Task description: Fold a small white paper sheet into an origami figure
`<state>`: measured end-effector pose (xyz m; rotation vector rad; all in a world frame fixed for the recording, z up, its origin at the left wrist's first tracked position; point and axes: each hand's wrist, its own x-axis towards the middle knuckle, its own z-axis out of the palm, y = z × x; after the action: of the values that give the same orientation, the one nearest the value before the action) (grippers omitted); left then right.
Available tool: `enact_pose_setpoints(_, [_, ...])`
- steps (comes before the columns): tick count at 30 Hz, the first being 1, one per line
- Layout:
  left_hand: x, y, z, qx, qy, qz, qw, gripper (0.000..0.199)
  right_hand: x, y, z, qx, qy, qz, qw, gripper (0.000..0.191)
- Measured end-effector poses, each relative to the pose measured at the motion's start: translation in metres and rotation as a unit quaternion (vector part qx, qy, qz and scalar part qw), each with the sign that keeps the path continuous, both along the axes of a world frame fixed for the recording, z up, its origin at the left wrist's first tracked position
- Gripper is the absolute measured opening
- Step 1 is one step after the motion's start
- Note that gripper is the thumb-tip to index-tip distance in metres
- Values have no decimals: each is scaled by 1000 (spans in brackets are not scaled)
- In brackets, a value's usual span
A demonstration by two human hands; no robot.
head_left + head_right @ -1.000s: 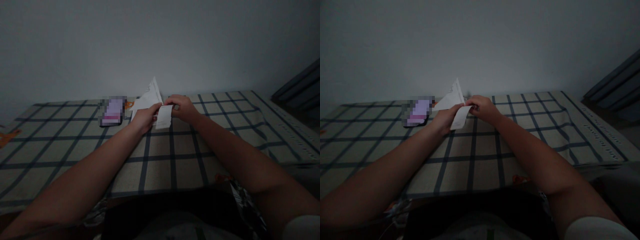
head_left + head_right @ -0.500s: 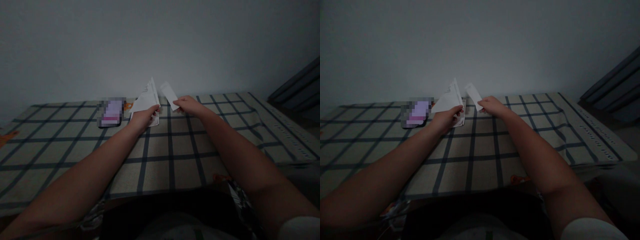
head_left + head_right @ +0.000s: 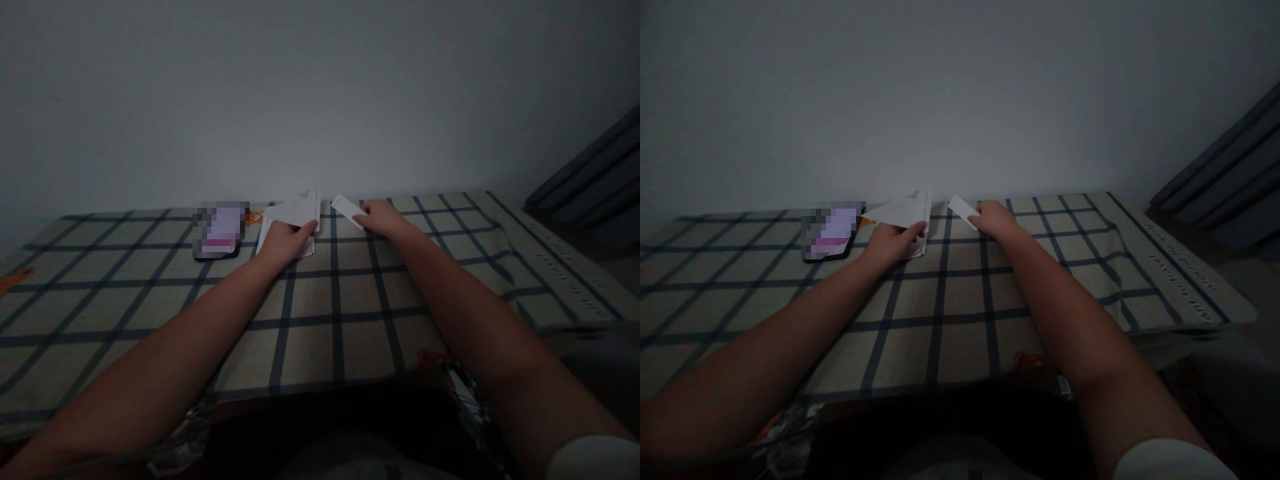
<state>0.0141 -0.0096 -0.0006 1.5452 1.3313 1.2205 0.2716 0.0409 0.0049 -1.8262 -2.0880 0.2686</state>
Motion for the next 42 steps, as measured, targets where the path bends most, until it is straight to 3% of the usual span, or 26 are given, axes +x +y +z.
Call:
enact_pose_setpoints(3, [-2, 3, -3, 55, 64, -4, 996, 32, -1, -4, 0, 13, -23, -35, 999, 29])
enact_pose_setpoints(7, [-3, 7, -5, 2, 57, 2, 998, 37, -6, -10, -1, 118, -56, -50, 990, 50])
enact_pose_setpoints(10, [-4, 10, -6, -70, 13, 9, 997, 37, -17, -16, 3, 215, -20, 75, 974, 58])
enact_pose_setpoints(13, [-5, 10, -5, -104, -60, -15, 993, 34, -32, -26, 8, 257, -23, 208, 944, 54])
enact_pose_setpoints(16, [-4, 7, -2, -97, -116, -91, 984, 31, -46, -35, 10, 288, -32, 283, 914, 26])
enact_pose_setpoints(19, [-1, 5, 1, -77, -153, -141, 975, 30, -55, -38, 8, 279, -11, 323, 904, 28])
enact_pose_setpoints(22, [1, 8, 2, -106, -205, -117, 966, 42, -57, -35, 4, 266, 38, 311, 912, 29])
enact_pose_setpoints(26, [1, 11, -2, -83, -208, -136, 965, 58, -54, -30, 0, 249, 61, 295, 920, 26])
enact_pose_setpoints(35, [2, 7, -3, -40, -203, -152, 966, 54, -54, -27, 0, 191, 168, 269, 929, 13])
enact_pose_setpoints(42, [4, 8, -2, -51, -223, -124, 965, 45, -49, -18, -6, 155, 292, 227, 916, 24])
